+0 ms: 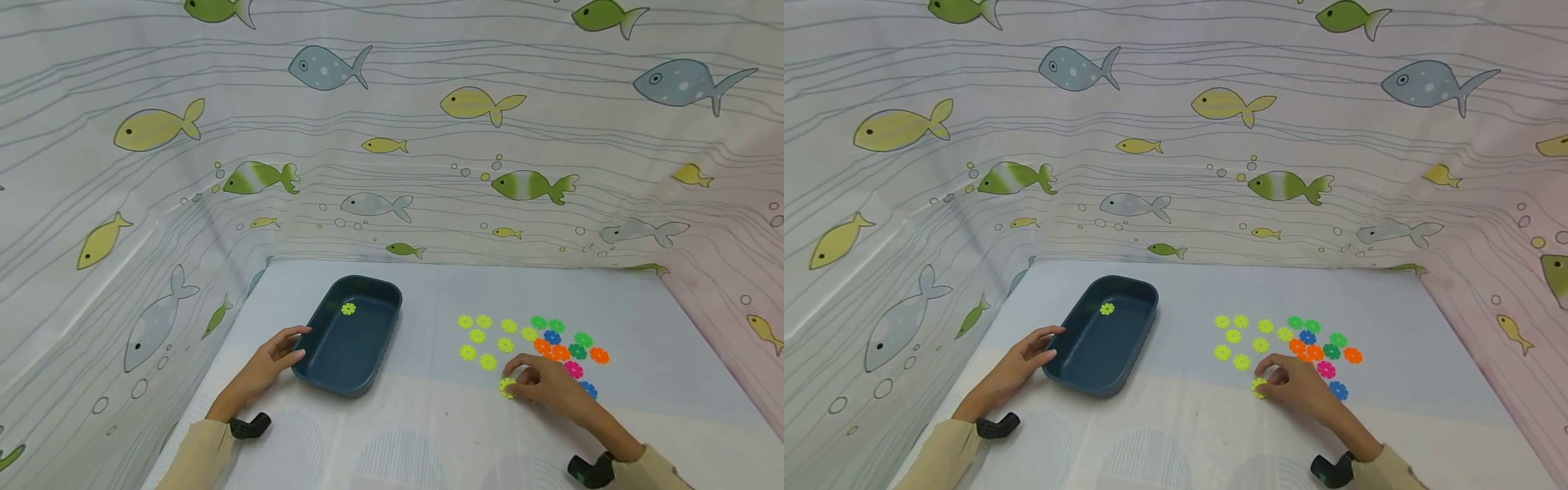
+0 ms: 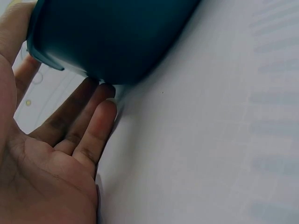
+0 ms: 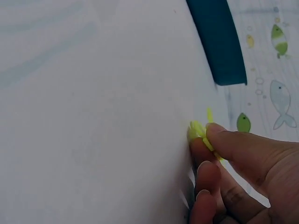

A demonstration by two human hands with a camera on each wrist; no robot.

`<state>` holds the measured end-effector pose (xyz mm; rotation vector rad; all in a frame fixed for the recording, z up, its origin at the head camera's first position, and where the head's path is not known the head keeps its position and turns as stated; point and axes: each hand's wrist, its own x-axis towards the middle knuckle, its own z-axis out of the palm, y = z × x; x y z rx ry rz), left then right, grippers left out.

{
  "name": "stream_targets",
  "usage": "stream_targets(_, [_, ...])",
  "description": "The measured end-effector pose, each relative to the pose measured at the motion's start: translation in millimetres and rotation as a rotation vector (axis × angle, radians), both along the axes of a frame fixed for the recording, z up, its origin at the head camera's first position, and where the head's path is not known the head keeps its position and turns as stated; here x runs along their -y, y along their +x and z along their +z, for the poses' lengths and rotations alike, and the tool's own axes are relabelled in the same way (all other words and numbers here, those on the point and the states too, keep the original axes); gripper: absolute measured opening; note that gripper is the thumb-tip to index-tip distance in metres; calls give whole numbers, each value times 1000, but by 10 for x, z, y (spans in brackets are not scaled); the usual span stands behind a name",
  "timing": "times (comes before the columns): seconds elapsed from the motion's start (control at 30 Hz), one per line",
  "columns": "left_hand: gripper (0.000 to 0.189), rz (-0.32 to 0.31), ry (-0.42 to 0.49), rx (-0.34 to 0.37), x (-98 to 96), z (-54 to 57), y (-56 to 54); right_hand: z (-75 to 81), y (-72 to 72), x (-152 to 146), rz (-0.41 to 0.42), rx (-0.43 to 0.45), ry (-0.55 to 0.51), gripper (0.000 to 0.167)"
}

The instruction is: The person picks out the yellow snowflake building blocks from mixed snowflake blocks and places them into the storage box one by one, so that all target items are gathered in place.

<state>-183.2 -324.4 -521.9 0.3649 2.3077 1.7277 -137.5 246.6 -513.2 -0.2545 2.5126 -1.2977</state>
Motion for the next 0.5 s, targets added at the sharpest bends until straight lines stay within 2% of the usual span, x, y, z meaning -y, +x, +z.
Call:
stream_targets(0.27, [52, 12, -2, 10, 8, 8, -2, 15, 10, -18, -32, 11, -31, 22])
stream_targets(0.5, [53, 7, 2, 11, 2, 29, -9, 80, -4, -11, -65, 11, -68, 28])
